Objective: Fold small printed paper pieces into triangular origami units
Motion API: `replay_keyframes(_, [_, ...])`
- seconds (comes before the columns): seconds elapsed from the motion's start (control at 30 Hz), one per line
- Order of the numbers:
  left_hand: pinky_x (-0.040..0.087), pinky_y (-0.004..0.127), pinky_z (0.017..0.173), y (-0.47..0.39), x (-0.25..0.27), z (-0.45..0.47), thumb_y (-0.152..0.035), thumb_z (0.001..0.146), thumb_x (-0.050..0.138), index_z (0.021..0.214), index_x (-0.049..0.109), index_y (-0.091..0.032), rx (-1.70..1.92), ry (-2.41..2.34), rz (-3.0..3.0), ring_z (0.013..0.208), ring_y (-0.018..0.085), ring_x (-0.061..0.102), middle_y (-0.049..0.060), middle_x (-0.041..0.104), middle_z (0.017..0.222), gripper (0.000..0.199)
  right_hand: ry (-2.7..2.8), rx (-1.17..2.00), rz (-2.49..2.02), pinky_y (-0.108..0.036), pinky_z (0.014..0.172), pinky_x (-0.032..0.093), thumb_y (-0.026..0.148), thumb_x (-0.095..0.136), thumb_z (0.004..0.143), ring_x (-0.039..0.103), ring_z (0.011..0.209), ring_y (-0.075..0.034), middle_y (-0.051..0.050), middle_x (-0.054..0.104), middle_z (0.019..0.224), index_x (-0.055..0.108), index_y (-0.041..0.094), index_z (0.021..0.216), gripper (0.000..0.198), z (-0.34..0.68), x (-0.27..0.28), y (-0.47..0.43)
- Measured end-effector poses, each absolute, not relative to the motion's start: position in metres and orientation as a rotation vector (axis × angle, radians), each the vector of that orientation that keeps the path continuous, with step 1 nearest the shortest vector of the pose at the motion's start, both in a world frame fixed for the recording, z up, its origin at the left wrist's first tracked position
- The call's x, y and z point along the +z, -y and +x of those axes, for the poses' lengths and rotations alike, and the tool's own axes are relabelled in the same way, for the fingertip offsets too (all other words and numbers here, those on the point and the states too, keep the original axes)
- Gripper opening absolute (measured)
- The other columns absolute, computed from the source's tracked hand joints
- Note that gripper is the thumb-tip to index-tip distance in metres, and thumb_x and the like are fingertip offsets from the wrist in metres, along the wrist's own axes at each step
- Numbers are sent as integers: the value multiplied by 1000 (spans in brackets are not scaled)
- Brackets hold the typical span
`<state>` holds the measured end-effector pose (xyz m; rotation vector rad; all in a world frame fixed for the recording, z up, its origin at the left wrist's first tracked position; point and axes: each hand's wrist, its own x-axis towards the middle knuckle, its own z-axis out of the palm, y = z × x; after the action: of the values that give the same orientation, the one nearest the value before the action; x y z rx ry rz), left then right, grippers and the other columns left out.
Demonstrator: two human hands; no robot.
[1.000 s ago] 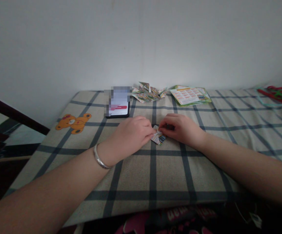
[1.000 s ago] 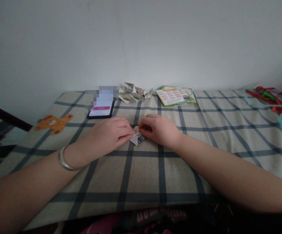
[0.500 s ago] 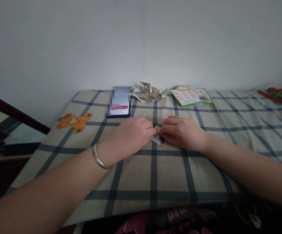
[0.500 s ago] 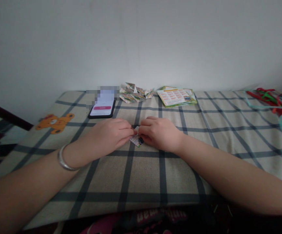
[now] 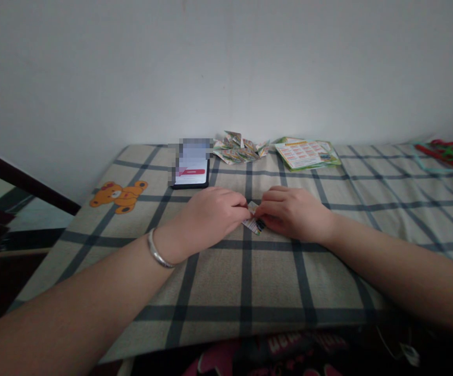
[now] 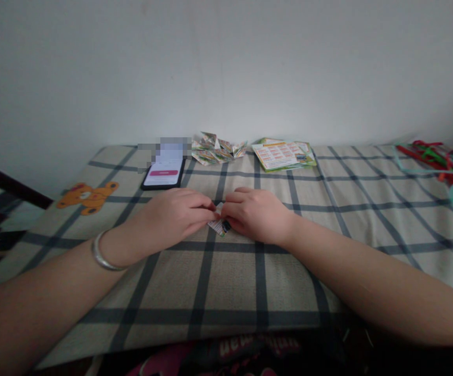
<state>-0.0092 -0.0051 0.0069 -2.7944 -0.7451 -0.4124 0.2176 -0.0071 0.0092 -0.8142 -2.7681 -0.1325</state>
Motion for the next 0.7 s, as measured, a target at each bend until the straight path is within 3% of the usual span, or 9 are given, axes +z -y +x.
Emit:
replay_keyframes(0.17, [51, 34, 75, 9, 9, -7, -21, 88, 61, 95, 71, -20, -380, 780, -2778, 89, 20, 63, 5, 67, 103, 13, 2758, -43, -829, -28, 70, 39, 17, 54, 85, 55, 81, -17, -5, 63, 85, 69, 18, 91, 16, 218, 8, 6])
replay_keyframes(0.4, [51, 36, 85, 7, 10, -7, -20, 90, 57, 100, 70, -19, -352, 734, -2866, 96, 20, 62, 5, 68, 98, 16, 2792, -23, -792, -27, 68, 38, 16, 52, 88, 55, 81, -16, -3, 63, 85, 71, 22, 98, 22, 222, 11, 6])
replay_keyframes(0.7, [49, 37, 85, 10, 15, -4, -19, 88, 59, 90, 66, -18, -270, 639, -2795, 90, 21, 60, 4, 66, 88, 7, 2839, -165, -833, -28, 65, 36, 18, 53, 87, 55, 81, -17, -4, 64, 90, 70, 24, 100, 22, 224, 13, 9])
